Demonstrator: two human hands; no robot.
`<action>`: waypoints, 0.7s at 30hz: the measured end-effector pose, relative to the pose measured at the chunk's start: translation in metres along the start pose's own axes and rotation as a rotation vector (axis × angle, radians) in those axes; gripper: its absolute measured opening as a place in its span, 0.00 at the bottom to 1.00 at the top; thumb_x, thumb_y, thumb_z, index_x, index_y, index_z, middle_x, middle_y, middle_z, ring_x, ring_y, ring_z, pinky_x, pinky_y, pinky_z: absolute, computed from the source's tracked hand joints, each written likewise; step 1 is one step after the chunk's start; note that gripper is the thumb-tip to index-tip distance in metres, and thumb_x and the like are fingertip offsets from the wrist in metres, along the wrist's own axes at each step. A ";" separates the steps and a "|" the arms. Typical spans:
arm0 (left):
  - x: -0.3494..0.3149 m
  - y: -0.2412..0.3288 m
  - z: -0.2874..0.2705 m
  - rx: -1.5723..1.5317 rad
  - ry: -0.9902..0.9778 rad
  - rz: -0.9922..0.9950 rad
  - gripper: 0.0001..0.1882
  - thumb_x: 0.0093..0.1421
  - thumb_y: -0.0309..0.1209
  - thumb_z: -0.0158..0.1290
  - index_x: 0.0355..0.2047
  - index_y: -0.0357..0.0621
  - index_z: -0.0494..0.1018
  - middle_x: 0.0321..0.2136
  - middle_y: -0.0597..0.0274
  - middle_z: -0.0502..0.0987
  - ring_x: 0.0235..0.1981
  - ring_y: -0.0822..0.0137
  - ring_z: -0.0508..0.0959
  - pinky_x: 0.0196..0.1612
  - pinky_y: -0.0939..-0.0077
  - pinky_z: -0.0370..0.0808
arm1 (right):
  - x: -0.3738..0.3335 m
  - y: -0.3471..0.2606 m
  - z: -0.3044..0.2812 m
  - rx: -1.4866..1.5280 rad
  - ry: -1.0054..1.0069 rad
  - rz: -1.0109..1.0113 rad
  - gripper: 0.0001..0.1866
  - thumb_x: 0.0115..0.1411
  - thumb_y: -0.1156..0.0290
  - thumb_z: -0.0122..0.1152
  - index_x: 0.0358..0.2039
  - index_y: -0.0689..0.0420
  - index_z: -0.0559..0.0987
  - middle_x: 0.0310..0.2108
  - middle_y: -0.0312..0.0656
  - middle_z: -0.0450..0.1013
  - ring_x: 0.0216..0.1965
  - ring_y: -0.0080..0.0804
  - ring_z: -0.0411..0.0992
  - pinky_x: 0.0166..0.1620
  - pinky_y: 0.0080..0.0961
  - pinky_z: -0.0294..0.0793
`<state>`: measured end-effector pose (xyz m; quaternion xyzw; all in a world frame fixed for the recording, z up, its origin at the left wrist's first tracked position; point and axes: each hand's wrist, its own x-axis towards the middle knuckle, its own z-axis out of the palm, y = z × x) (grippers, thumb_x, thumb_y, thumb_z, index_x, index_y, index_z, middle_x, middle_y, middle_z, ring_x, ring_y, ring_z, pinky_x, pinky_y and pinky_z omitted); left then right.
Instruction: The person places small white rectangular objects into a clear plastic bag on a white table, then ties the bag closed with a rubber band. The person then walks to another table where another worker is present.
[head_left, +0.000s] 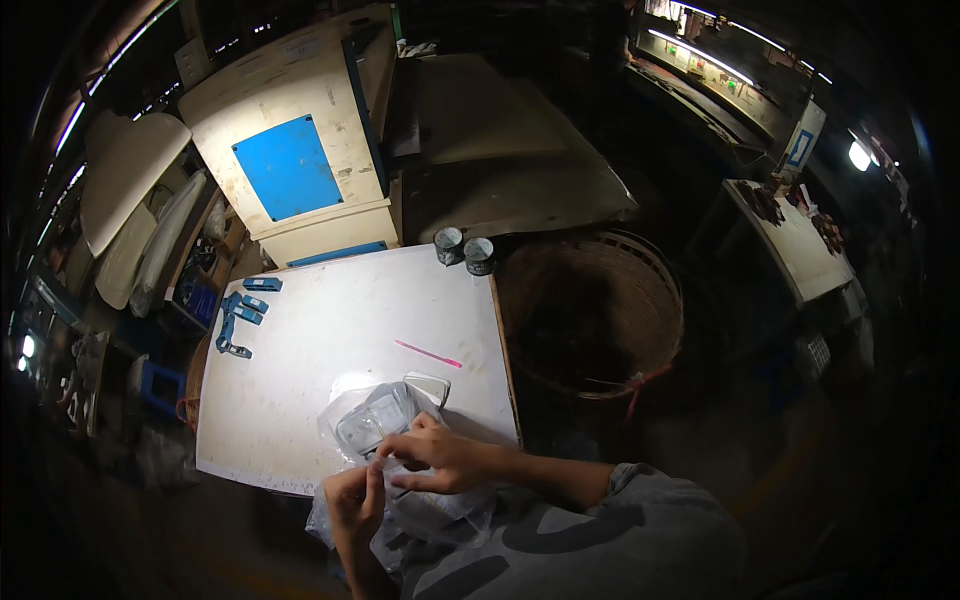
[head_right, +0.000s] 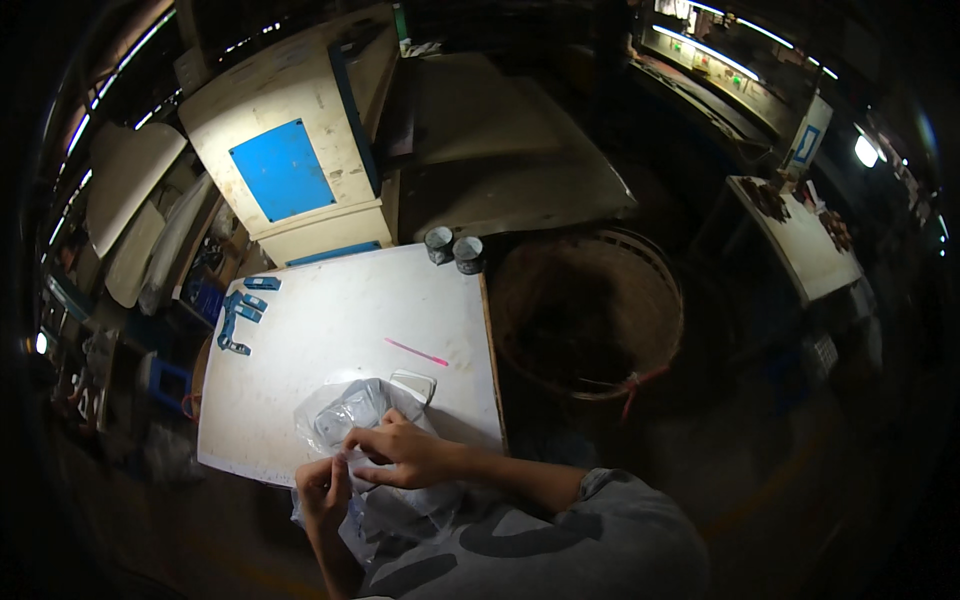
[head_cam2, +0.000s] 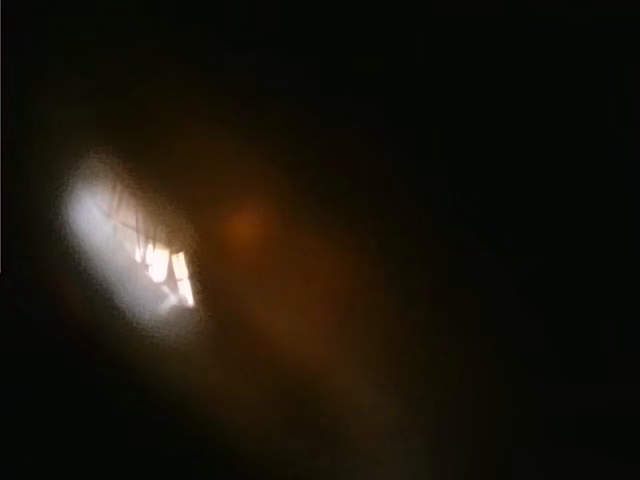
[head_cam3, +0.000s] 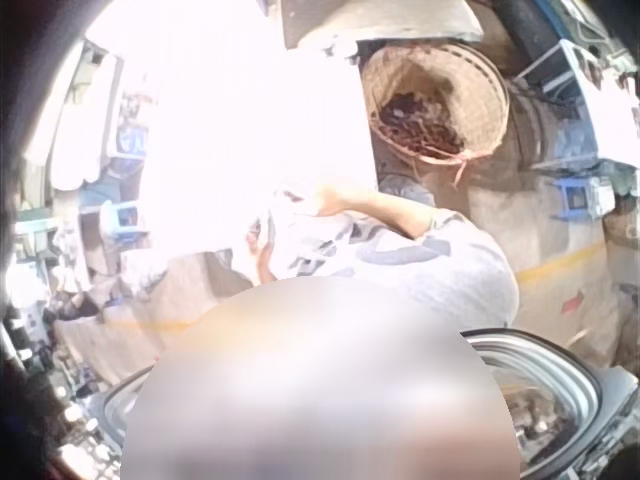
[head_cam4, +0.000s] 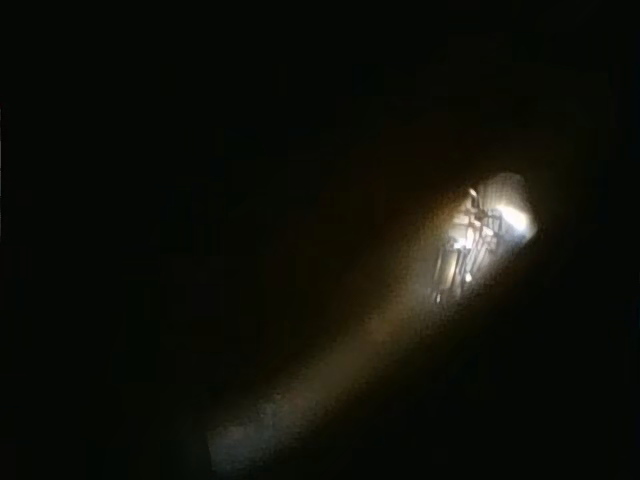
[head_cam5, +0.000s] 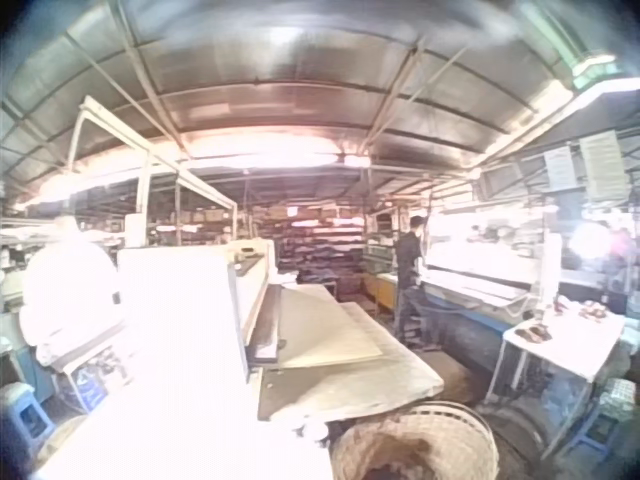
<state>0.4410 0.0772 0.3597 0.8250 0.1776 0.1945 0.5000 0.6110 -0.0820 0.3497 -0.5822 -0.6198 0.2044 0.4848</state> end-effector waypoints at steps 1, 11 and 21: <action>-0.001 0.000 0.006 0.000 0.005 0.035 0.23 0.75 0.32 0.54 0.21 0.31 0.73 0.13 0.61 0.66 0.16 0.75 0.64 0.21 0.72 0.58 | 0.003 -0.004 0.003 -0.054 -0.069 0.046 0.18 0.69 0.57 0.64 0.50 0.55 0.73 0.29 0.44 0.76 0.33 0.46 0.75 0.49 0.36 0.65; -0.016 -0.028 0.005 0.071 0.279 0.244 0.31 0.81 0.46 0.41 0.32 0.31 0.79 0.20 0.56 0.79 0.24 0.67 0.79 0.29 0.74 0.71 | 0.022 0.006 0.039 -0.182 0.036 0.021 0.21 0.68 0.47 0.65 0.32 0.54 0.79 0.20 0.48 0.76 0.26 0.56 0.79 0.34 0.47 0.74; -0.011 -0.045 -0.017 -0.093 0.359 0.201 0.18 0.77 0.45 0.45 0.50 0.41 0.63 0.45 0.44 0.80 0.32 0.70 0.75 0.27 0.84 0.67 | 0.020 0.011 0.049 -0.322 0.202 0.053 0.21 0.70 0.52 0.61 0.26 0.54 0.78 0.16 0.49 0.72 0.20 0.55 0.75 0.26 0.46 0.73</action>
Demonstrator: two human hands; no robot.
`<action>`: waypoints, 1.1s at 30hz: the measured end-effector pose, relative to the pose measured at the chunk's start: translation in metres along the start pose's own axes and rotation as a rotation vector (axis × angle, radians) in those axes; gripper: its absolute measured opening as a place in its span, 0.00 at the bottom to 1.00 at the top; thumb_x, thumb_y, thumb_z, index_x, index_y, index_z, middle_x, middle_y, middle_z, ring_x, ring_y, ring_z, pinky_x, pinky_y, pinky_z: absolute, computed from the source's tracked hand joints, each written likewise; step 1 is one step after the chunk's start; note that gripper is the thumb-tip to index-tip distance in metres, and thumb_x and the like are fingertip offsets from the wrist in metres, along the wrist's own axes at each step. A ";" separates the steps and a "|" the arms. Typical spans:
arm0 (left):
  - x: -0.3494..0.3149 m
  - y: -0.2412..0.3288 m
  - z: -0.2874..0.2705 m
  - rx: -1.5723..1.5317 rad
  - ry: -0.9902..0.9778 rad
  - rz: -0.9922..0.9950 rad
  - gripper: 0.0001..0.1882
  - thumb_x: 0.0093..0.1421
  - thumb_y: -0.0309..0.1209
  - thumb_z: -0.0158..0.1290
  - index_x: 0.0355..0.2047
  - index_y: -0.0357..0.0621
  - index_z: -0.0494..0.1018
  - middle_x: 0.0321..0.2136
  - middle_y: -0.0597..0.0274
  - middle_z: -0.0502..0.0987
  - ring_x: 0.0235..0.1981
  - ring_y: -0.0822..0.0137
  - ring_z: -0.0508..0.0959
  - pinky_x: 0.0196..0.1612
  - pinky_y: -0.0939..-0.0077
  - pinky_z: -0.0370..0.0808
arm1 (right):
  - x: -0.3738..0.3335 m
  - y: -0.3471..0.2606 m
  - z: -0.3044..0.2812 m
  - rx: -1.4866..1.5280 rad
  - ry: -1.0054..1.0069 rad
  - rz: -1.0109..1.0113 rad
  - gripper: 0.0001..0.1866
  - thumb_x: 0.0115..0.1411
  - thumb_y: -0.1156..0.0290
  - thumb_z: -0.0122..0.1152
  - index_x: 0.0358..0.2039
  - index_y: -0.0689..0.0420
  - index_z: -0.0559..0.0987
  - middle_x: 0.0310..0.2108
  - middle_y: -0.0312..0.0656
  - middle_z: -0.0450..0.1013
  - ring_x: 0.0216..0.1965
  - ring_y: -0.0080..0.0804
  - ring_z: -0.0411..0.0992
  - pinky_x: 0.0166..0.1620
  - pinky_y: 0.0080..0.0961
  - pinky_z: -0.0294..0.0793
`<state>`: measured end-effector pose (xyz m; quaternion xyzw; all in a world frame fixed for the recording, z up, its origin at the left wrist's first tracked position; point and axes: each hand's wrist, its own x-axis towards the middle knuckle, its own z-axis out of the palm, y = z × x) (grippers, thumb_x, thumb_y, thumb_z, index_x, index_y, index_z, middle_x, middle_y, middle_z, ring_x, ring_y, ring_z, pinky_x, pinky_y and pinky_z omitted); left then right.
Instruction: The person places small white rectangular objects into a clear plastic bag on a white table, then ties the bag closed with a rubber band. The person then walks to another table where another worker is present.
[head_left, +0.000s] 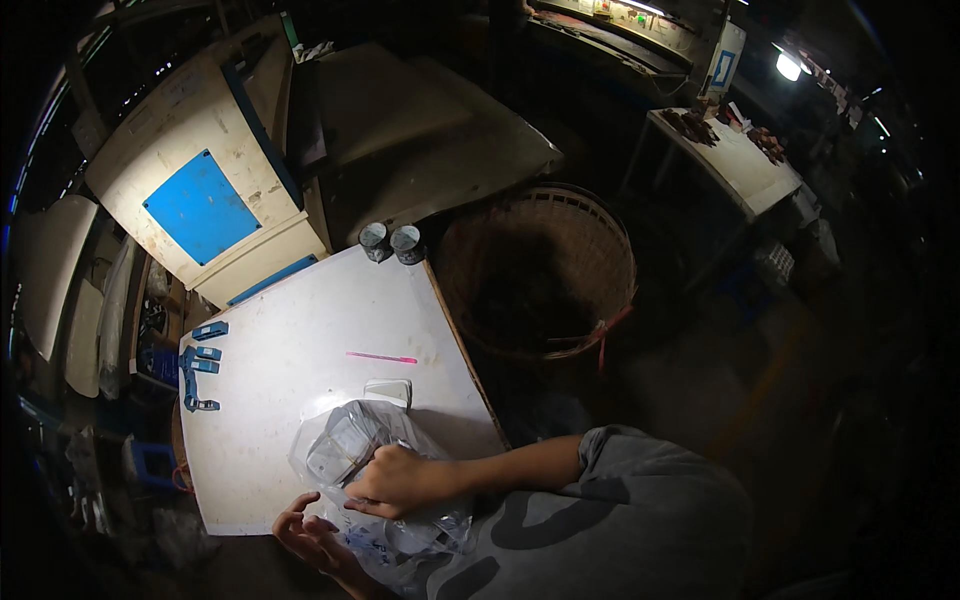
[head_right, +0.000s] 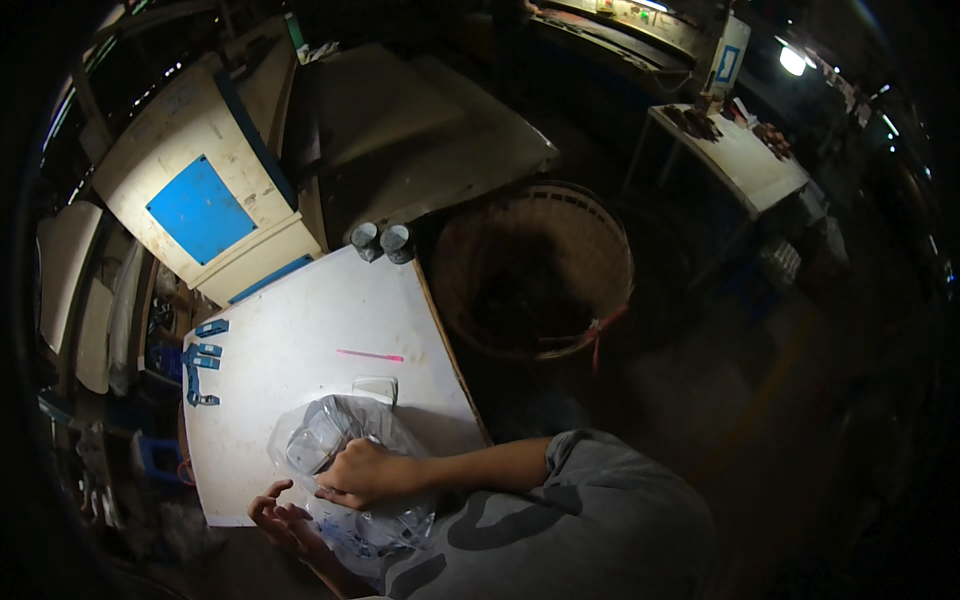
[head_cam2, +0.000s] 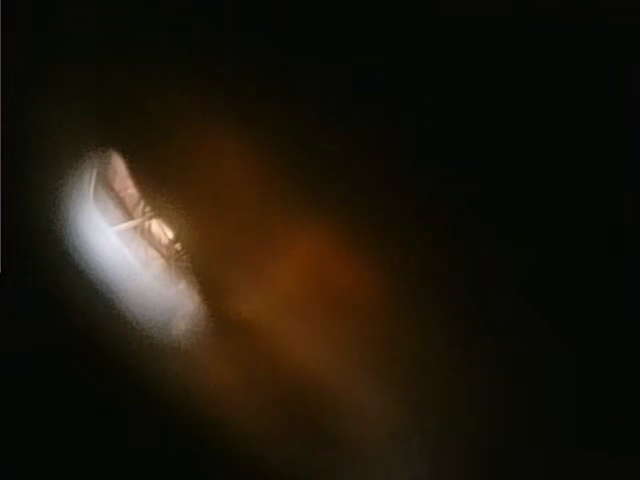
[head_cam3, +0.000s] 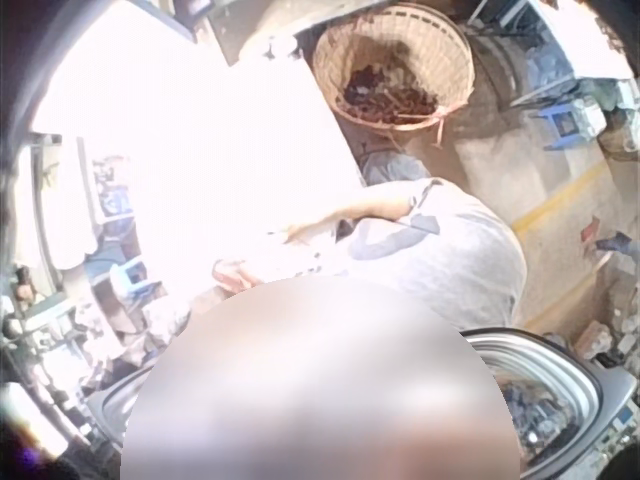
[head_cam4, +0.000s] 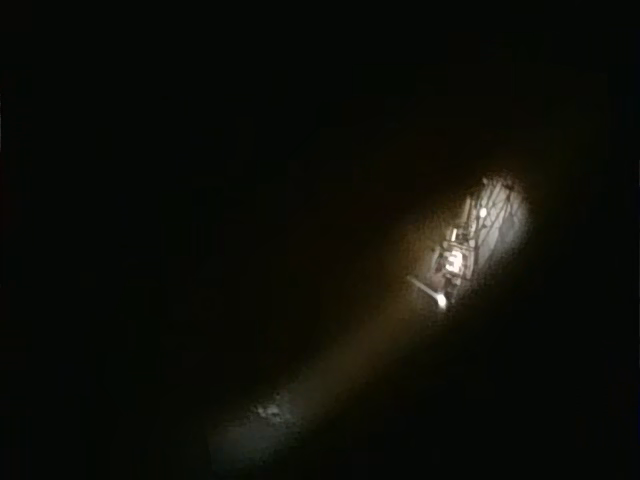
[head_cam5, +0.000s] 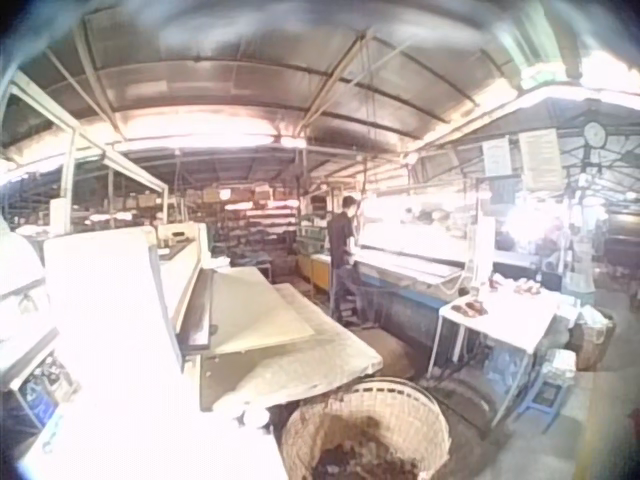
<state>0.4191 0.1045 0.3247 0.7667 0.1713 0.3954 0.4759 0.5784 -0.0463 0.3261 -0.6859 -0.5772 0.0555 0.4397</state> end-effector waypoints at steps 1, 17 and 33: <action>0.000 0.002 0.002 -0.014 -0.064 0.033 0.21 0.75 0.46 0.49 0.53 0.40 0.64 0.48 0.44 0.79 0.37 0.68 0.77 0.28 0.84 0.67 | 0.000 0.001 0.002 0.057 0.052 -0.008 0.22 0.70 0.52 0.61 0.25 0.55 0.78 0.15 0.49 0.72 0.19 0.55 0.75 0.26 0.45 0.73; -0.004 0.048 0.023 0.446 -0.514 -0.106 0.29 0.55 0.34 0.64 0.55 0.38 0.69 0.50 0.50 0.73 0.40 0.47 0.80 0.37 0.62 0.77 | -0.005 0.003 -0.003 0.556 0.206 0.165 0.25 0.76 0.60 0.58 0.22 0.61 0.77 0.13 0.45 0.64 0.15 0.28 0.62 0.24 0.33 0.61; -0.003 0.074 0.039 0.635 -0.443 -0.241 0.24 0.59 0.42 0.61 0.52 0.45 0.73 0.49 0.54 0.77 0.37 0.44 0.84 0.38 0.53 0.79 | 0.007 0.007 -0.017 1.652 0.434 0.872 0.22 0.76 0.54 0.57 0.23 0.45 0.69 0.16 0.25 0.60 0.17 0.16 0.54 0.23 0.22 0.51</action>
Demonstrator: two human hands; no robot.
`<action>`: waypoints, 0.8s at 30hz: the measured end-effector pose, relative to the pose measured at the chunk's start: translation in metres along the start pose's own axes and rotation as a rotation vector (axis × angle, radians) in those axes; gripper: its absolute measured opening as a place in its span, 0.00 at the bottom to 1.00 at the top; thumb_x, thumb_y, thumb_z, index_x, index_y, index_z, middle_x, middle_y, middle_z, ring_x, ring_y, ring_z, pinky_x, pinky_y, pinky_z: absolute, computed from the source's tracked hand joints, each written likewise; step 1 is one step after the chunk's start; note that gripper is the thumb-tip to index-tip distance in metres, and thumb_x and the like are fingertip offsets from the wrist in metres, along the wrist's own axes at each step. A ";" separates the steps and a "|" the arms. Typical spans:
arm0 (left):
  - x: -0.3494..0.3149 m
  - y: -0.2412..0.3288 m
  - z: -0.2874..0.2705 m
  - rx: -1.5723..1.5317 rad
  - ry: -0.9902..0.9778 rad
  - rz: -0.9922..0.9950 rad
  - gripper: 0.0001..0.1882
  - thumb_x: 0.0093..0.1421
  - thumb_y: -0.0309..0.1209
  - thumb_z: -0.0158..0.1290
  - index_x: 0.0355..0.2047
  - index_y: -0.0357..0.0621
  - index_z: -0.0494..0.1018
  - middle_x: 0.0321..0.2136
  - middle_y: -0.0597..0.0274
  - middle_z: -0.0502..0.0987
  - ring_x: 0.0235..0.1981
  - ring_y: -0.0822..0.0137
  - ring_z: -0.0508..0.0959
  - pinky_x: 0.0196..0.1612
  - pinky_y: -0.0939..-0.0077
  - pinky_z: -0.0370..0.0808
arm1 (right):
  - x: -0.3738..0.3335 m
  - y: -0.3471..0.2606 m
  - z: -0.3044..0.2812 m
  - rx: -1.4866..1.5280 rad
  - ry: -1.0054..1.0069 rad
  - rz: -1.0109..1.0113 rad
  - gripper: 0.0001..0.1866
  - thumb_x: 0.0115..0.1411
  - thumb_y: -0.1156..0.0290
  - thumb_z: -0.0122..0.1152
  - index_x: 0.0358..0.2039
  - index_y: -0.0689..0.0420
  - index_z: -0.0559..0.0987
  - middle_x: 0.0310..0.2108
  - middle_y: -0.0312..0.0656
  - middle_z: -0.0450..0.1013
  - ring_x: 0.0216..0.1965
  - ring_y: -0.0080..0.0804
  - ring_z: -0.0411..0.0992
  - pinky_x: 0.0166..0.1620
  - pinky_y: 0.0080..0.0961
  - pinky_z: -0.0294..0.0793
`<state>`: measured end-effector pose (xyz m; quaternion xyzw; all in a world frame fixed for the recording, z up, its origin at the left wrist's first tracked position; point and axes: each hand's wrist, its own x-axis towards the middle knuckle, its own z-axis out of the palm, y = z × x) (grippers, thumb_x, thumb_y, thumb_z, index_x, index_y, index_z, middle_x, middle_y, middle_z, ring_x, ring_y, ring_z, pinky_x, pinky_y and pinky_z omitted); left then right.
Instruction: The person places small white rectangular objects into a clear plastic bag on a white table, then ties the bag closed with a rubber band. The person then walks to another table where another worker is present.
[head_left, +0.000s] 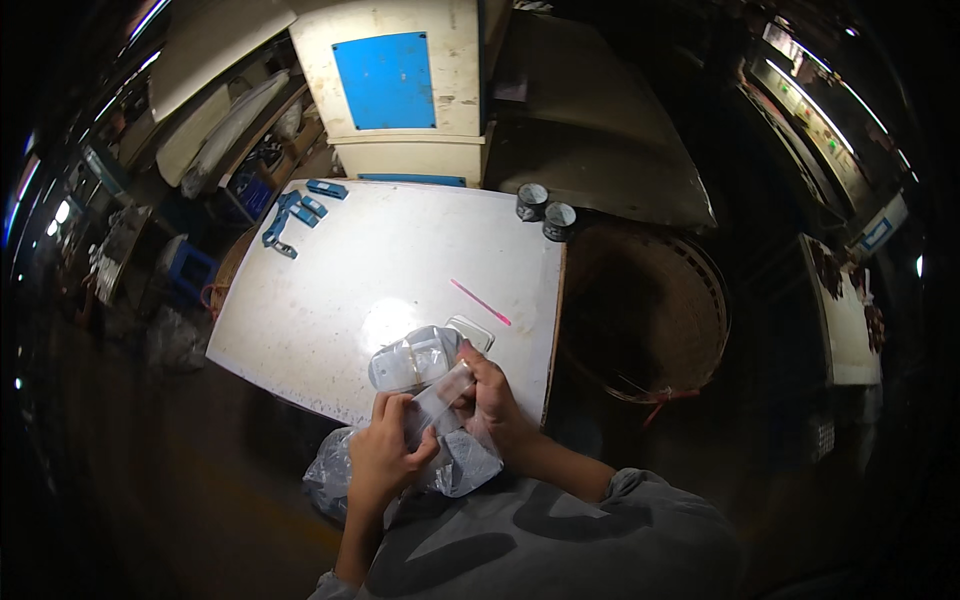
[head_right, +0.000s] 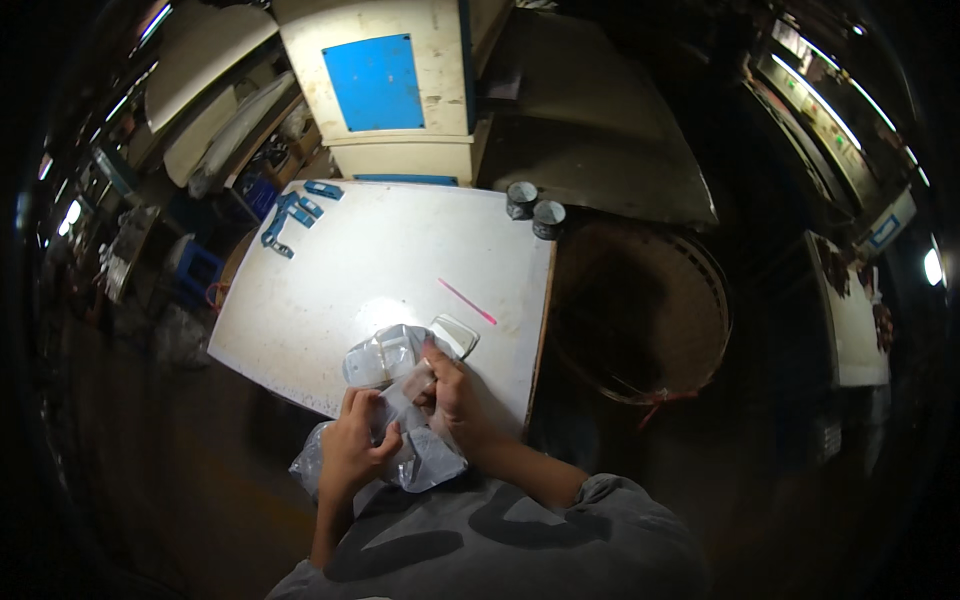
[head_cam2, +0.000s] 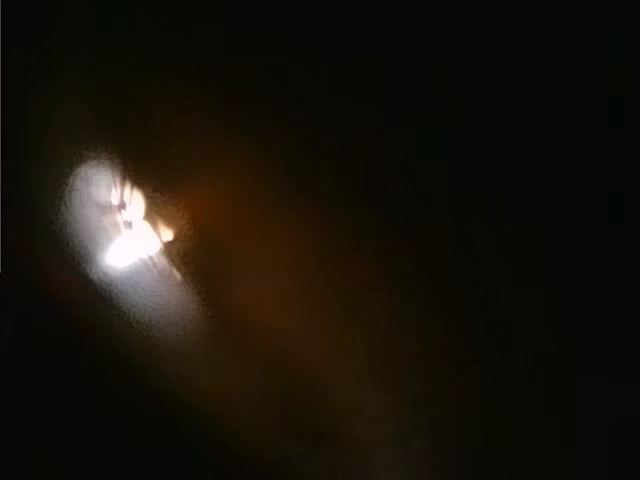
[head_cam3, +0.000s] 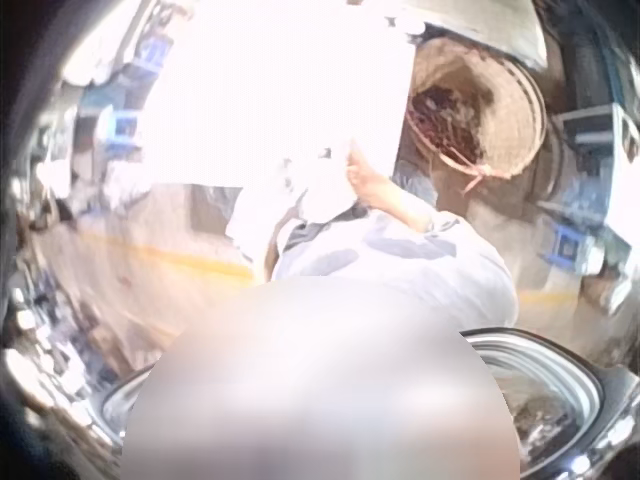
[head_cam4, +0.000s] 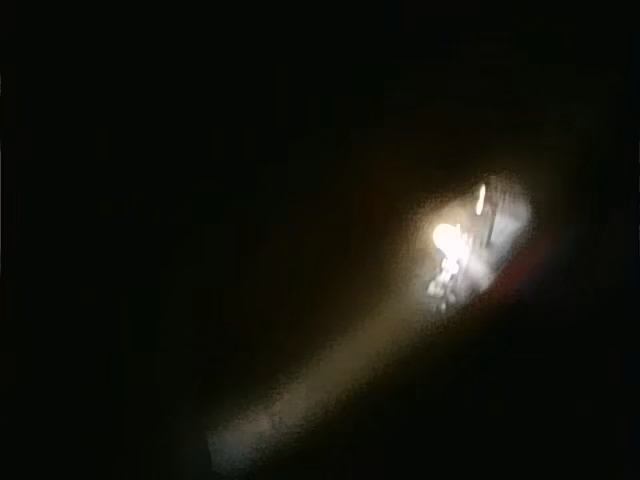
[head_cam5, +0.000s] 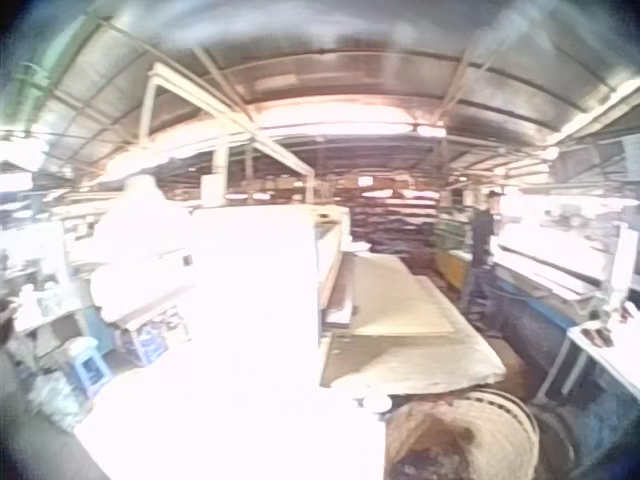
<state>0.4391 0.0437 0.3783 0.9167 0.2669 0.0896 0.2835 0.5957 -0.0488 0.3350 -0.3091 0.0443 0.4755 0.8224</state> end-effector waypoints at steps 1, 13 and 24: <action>0.000 0.002 -0.001 0.009 0.010 -0.008 0.25 0.59 0.43 0.61 0.53 0.45 0.73 0.49 0.54 0.77 0.37 0.44 0.84 0.38 0.52 0.79 | -0.001 -0.002 0.001 0.072 -0.001 0.018 0.22 0.76 0.54 0.57 0.24 0.45 0.70 0.16 0.25 0.60 0.17 0.16 0.55 0.23 0.22 0.52; 0.001 -0.010 0.022 -0.740 0.090 -0.091 0.07 0.79 0.31 0.49 0.52 0.43 0.70 0.34 0.68 0.71 0.27 0.75 0.66 0.30 0.77 0.66 | 0.013 -0.008 -0.013 -0.035 -0.372 0.013 0.29 0.76 0.36 0.41 0.43 0.54 0.66 0.32 0.36 0.60 0.21 0.25 0.55 0.27 0.22 0.56; 0.014 0.014 0.029 -0.404 0.229 0.125 0.16 0.63 0.29 0.66 0.50 0.46 0.78 0.34 0.56 0.85 0.37 0.63 0.87 0.38 0.70 0.80 | 0.011 0.002 -0.016 -0.308 -0.514 -0.131 0.46 0.73 0.27 0.24 0.71 0.57 0.52 0.58 0.50 0.62 0.58 0.38 0.66 0.68 0.41 0.60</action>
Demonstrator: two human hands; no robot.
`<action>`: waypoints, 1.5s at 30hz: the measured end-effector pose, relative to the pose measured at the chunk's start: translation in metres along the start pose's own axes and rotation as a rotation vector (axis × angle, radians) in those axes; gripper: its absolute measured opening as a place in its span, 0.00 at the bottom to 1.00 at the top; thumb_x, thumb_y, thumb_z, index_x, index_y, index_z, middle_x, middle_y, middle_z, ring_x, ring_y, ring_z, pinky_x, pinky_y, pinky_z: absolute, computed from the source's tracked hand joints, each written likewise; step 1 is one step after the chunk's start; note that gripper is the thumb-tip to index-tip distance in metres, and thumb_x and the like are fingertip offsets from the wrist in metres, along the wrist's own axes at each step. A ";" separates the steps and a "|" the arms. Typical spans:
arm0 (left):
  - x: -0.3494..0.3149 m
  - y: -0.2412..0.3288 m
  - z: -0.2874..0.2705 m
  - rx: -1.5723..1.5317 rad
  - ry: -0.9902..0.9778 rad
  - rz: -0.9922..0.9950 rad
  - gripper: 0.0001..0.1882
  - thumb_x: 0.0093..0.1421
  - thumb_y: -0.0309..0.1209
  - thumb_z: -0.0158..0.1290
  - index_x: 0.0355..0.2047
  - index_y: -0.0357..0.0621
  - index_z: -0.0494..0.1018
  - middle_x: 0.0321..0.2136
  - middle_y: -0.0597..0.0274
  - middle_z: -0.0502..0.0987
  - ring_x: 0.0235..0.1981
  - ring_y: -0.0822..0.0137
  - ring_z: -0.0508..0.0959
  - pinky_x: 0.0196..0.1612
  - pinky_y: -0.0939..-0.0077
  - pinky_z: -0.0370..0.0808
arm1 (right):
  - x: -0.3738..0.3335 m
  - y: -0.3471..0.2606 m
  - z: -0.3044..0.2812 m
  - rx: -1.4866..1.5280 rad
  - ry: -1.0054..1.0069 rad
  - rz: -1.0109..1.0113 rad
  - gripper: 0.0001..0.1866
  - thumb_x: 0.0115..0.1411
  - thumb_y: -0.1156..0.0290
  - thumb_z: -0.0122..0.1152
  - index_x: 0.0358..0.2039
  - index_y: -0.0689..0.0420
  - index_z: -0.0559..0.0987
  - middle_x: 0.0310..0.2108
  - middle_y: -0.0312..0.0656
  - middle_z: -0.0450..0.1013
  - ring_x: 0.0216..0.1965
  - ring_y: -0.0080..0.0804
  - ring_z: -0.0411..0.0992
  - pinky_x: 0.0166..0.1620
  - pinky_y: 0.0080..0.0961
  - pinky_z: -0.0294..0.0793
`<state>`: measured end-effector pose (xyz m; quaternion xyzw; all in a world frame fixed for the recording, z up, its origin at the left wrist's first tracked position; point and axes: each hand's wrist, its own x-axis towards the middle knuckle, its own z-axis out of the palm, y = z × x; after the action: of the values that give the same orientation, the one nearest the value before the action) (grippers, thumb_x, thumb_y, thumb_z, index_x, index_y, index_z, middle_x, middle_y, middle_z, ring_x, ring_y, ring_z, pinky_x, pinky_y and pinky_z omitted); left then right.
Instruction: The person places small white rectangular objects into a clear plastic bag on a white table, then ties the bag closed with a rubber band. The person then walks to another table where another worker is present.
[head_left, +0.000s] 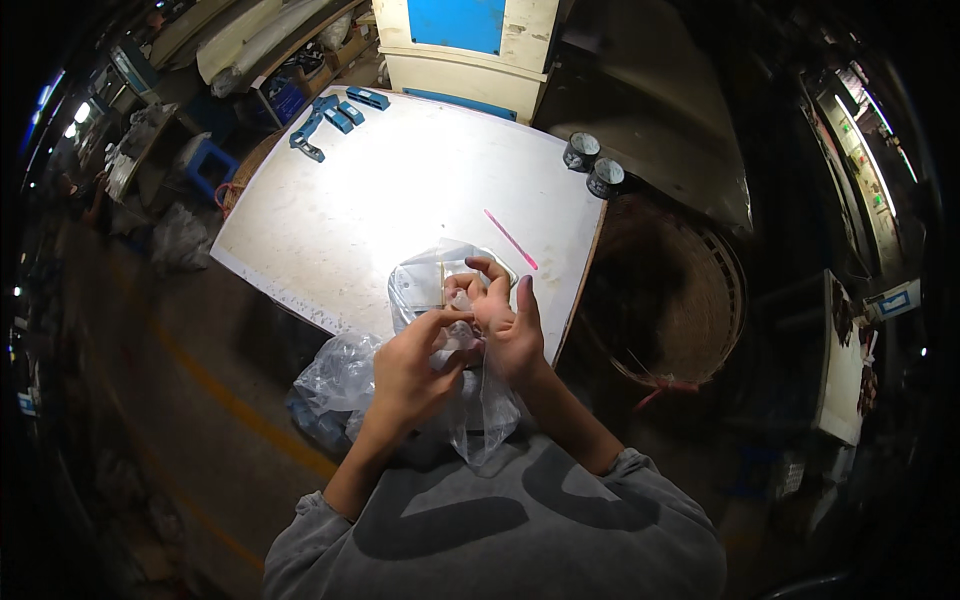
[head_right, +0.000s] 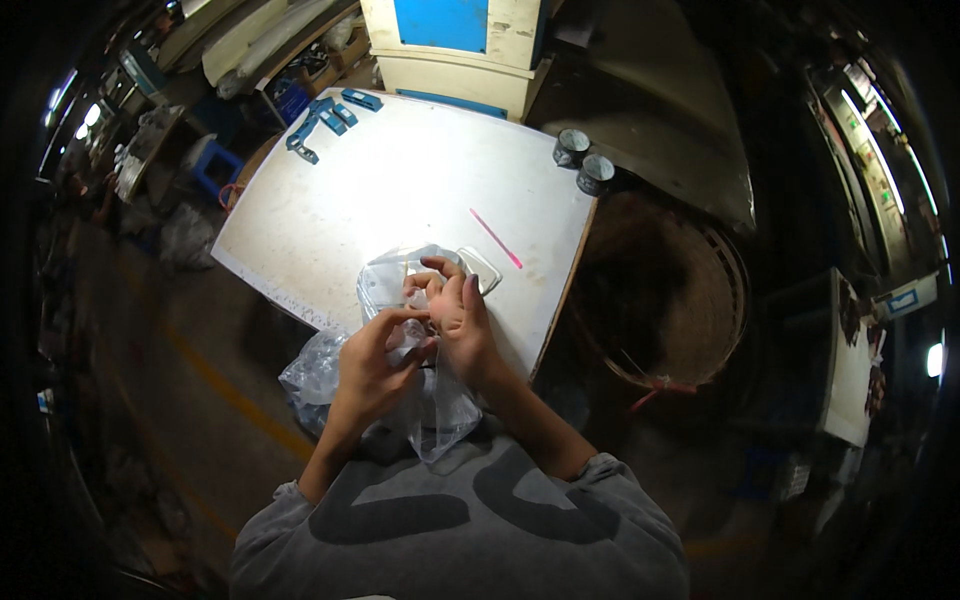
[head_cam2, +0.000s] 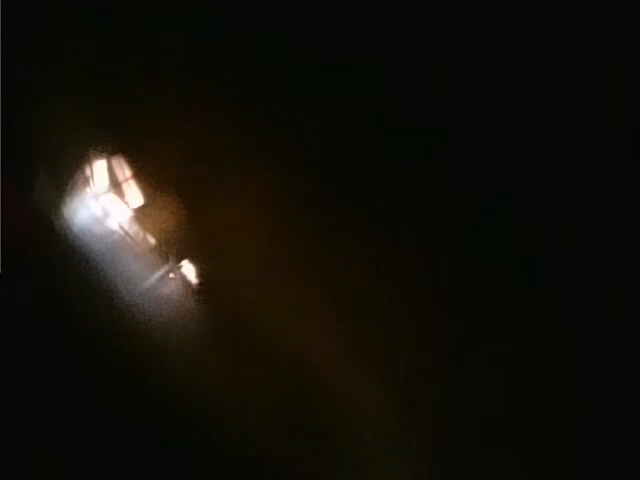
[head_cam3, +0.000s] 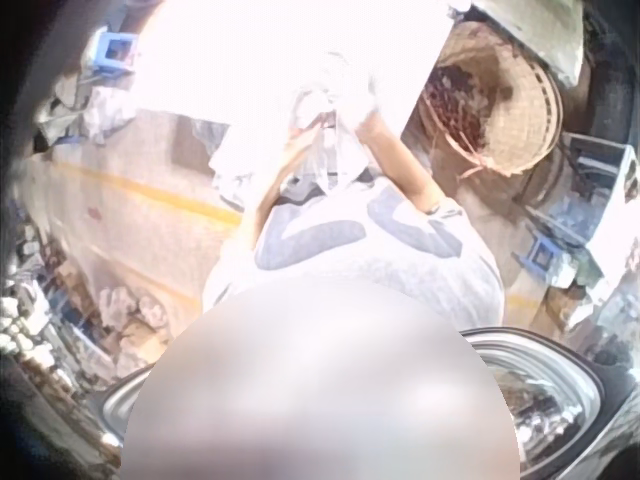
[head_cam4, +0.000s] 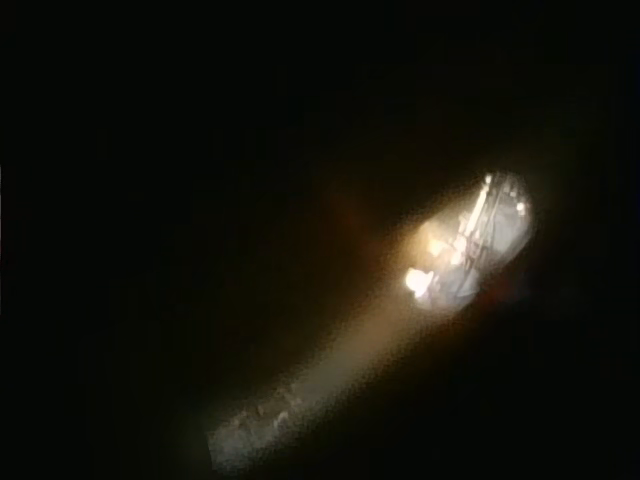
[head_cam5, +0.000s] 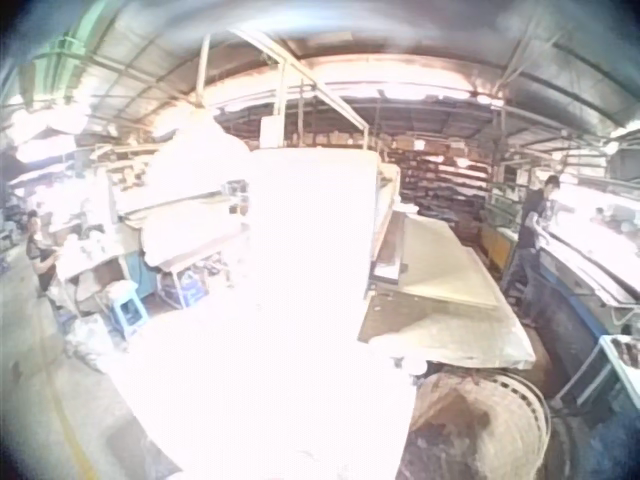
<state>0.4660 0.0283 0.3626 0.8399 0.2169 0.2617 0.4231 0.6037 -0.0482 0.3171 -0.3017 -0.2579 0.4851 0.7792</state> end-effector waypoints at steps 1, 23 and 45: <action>0.000 0.000 0.001 -0.053 0.004 -0.038 0.15 0.62 0.24 0.67 0.48 0.42 0.78 0.34 0.57 0.85 0.38 0.67 0.86 0.40 0.74 0.79 | 0.000 0.001 0.000 -0.056 0.008 0.009 0.46 0.73 0.27 0.23 0.71 0.57 0.52 0.58 0.50 0.62 0.57 0.38 0.66 0.67 0.40 0.61; -0.010 -0.014 0.001 -0.081 0.072 -0.023 0.16 0.58 0.16 0.62 0.46 0.42 0.77 0.32 0.53 0.82 0.30 0.58 0.84 0.35 0.68 0.78 | -0.033 -0.044 -0.001 -1.448 -0.122 -0.321 0.12 0.59 0.74 0.72 0.44 0.58 0.86 0.43 0.39 0.79 0.52 0.42 0.71 0.58 0.40 0.68; 0.008 0.005 -0.020 -0.077 -0.342 -0.256 0.18 0.75 0.33 0.53 0.62 0.43 0.72 0.30 0.51 0.84 0.32 0.50 0.86 0.36 0.62 0.78 | -0.038 -0.008 0.005 -0.944 0.260 -0.198 0.13 0.62 0.85 0.67 0.46 0.64 0.78 0.45 0.48 0.74 0.41 0.35 0.82 0.45 0.26 0.83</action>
<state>0.4603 0.0420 0.3787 0.8210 0.2368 0.0673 0.5152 0.5899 -0.0843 0.3220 -0.6535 -0.3777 0.1974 0.6255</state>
